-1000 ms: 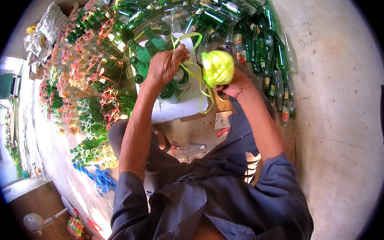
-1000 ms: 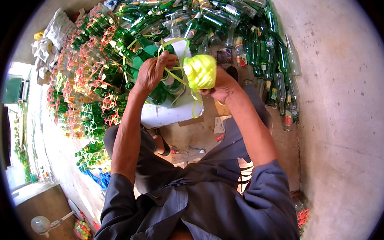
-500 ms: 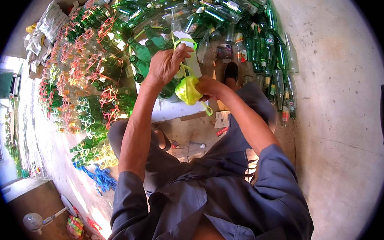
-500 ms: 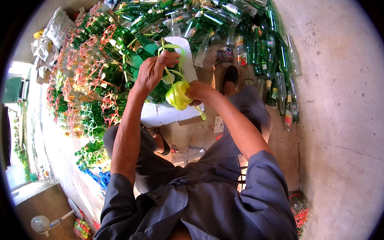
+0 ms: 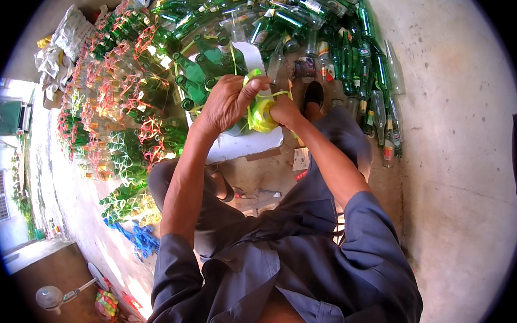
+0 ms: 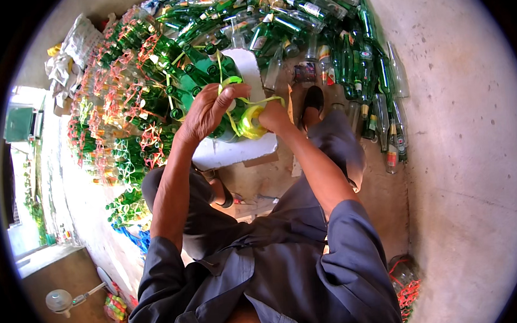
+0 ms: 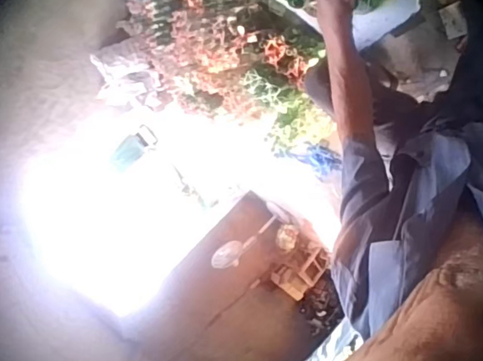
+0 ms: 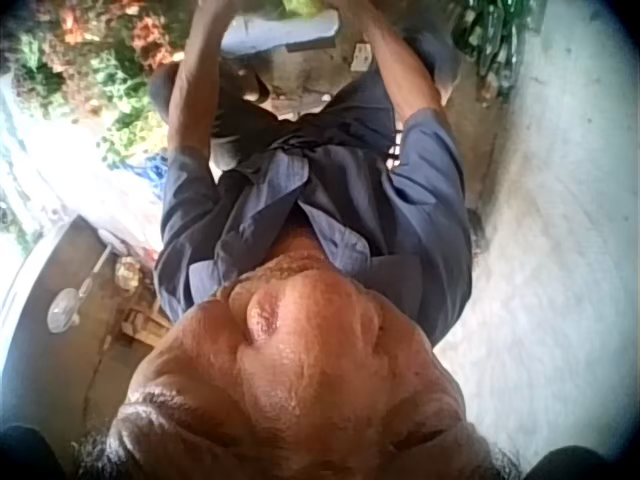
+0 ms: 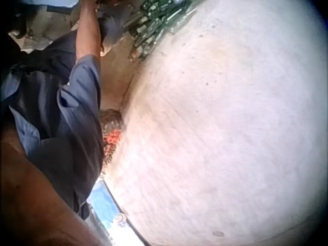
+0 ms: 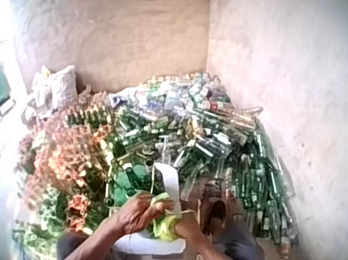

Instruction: The person bundles green glass bottles together by hand using a yellow plastic ribbon, wrapping the ribbon around the bottle necks and tying a knot.

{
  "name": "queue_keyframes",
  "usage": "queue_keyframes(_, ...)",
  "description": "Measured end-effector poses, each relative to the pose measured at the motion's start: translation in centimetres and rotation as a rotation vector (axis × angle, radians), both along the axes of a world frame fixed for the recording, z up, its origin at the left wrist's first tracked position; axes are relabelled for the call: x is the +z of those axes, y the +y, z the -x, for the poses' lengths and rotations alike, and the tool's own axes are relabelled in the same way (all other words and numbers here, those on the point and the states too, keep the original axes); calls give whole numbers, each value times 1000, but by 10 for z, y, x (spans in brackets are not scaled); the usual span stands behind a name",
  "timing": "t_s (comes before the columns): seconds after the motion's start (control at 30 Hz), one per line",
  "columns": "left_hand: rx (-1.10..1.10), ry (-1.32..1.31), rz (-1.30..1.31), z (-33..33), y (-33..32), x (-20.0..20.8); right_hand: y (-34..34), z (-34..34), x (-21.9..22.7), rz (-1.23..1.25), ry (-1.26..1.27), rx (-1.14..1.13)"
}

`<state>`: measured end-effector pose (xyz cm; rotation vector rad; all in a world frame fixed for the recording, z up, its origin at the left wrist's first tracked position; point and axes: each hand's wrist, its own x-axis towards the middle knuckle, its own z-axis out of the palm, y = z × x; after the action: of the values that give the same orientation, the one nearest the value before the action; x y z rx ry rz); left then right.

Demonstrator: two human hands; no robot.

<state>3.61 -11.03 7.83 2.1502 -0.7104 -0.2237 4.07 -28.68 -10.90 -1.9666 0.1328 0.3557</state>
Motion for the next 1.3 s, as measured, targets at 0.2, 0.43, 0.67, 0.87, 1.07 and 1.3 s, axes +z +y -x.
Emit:
queue_keyframes(0.2, -103, -244, -70, 20, -2, 0, -2, -4, -7, 226, -18, -141)
queue_keyframes(0.43, -304, -271, -59, 56, -13, -12, 2, -25, -54, 219, -42, -310)
queue_keyframes(0.67, -451, -137, -214, 78, -38, -32, -37, -56, -93, -399, 7, -656)
queue_keyframes(0.87, -443, -33, -359, 89, -25, -32, -9, -40, 14, -1005, 13, -856)
queue_keyframes(1.07, -256, 39, -406, 80, -26, -11, -25, -43, 28, -1258, -108, -731)
queue_keyframes(1.3, 335, 97, 256, 52, -26, 20, -24, -31, 54, -1339, -173, -355)
